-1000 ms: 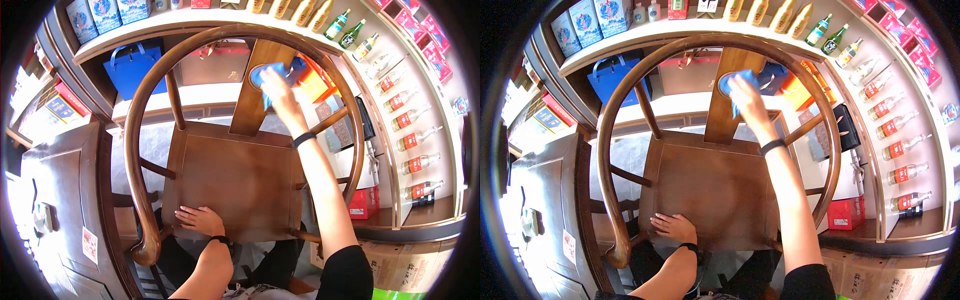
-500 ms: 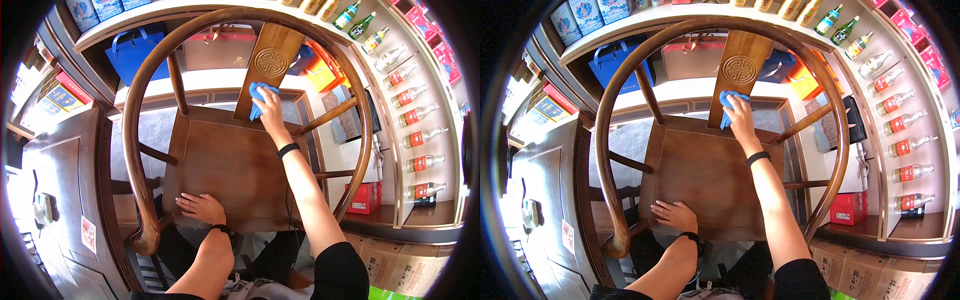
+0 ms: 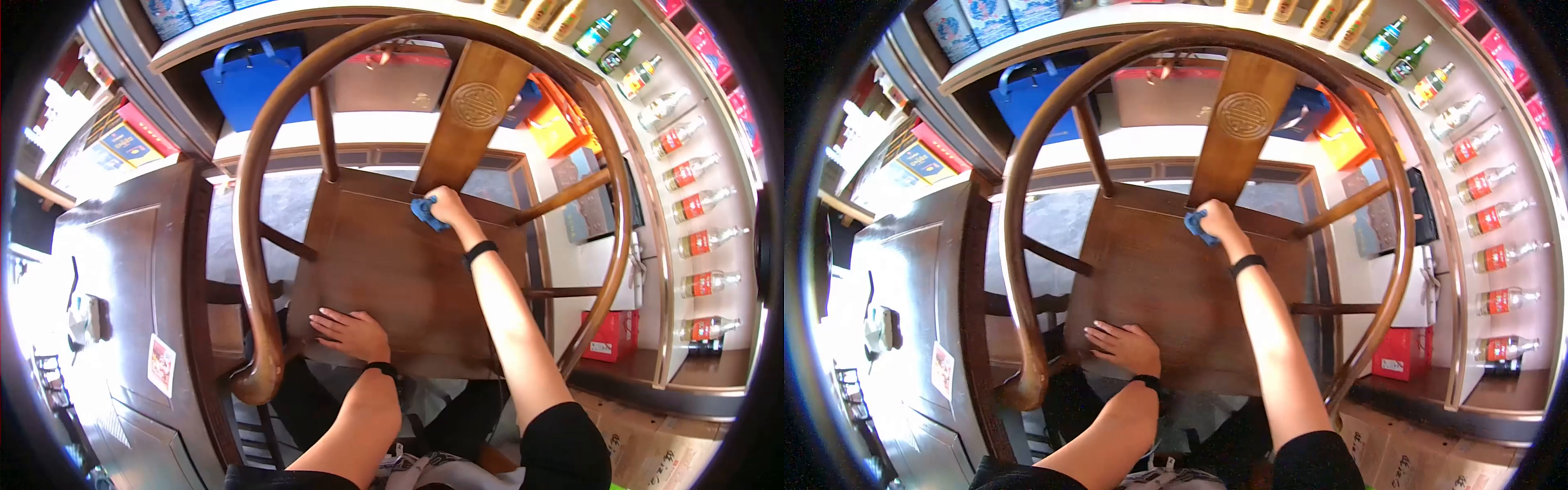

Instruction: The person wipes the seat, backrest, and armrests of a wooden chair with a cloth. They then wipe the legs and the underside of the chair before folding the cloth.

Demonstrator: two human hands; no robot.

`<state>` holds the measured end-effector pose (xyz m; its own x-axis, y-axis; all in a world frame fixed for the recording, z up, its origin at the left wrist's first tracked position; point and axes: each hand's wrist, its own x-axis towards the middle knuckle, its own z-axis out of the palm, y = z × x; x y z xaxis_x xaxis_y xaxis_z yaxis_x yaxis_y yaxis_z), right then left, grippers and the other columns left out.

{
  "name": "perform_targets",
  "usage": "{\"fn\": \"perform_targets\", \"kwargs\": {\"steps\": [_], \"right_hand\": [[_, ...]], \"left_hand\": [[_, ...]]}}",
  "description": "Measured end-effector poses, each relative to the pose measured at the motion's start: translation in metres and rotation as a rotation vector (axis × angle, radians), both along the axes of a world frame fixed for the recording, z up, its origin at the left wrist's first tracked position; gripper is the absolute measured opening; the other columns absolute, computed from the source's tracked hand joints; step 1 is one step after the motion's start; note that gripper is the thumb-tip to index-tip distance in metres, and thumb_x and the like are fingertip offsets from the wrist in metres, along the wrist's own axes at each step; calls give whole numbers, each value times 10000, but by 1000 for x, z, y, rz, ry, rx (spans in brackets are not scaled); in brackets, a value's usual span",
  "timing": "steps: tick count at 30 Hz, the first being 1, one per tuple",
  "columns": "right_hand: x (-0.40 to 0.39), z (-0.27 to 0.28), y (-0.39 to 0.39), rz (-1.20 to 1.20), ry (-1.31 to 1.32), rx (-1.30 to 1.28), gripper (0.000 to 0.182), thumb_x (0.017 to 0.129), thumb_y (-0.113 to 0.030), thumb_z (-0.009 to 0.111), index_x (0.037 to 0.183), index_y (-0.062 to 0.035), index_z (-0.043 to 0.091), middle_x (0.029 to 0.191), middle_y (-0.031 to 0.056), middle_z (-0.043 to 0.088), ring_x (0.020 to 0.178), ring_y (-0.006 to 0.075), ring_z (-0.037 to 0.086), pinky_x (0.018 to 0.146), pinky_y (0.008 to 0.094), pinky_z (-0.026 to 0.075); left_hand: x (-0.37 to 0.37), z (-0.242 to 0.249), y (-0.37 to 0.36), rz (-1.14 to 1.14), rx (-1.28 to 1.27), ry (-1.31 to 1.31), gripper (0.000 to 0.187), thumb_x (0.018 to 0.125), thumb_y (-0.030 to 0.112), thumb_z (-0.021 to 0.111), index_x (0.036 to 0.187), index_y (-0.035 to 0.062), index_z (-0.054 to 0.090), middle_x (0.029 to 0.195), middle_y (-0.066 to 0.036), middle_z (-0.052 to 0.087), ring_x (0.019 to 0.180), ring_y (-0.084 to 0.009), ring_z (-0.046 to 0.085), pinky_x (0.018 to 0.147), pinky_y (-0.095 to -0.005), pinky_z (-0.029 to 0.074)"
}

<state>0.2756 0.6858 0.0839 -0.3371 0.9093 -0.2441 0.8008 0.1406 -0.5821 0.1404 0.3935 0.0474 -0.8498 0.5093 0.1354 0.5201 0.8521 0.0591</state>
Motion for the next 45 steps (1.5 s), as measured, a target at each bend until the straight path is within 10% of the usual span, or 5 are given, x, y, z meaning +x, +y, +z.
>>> {"fn": "perform_targets", "kwargs": {"steps": [9,18,23,33,45], "right_hand": [[-153,158,19,-207,1299,231,282,764,13,643,1040,-35,673,963,50,673,863,150,621,782,306,508],[-169,159,-7,217,1922,-547,760,955,-649,374,1319,8,492,1184,155,601,1034,205,579,844,301,470],[-195,160,-7,-38,1666,-6,707,800,176,463,1473,-10,349,1452,191,438,1256,263,505,1062,349,381],[-211,161,40,122,1113,406,687,666,-106,850,1252,6,508,1206,183,590,1166,303,551,1019,360,410],[-243,149,33,-186,1078,703,525,695,-147,824,1130,-36,554,967,131,689,894,221,676,815,338,526]], "left_hand": [[1,5,1,-4,-2,5,646,872,258,518,1422,-44,362,1527,-246,280,1435,-361,262,1126,-559,251],[1,4,1,-5,-7,10,630,893,252,512,1421,-52,353,1515,-258,291,1423,-379,279,1112,-560,276],[1,2,1,-6,-9,-10,662,873,263,532,1427,-48,344,1528,-252,266,1443,-368,241,1129,-562,243],[0,-2,0,-14,-26,-25,671,880,266,519,1440,-48,321,1534,-257,250,1446,-371,232,1128,-570,237],[-1,-4,0,-29,-48,-53,643,906,260,486,1435,-64,314,1533,-276,228,1445,-395,216,1119,-572,244]]}}
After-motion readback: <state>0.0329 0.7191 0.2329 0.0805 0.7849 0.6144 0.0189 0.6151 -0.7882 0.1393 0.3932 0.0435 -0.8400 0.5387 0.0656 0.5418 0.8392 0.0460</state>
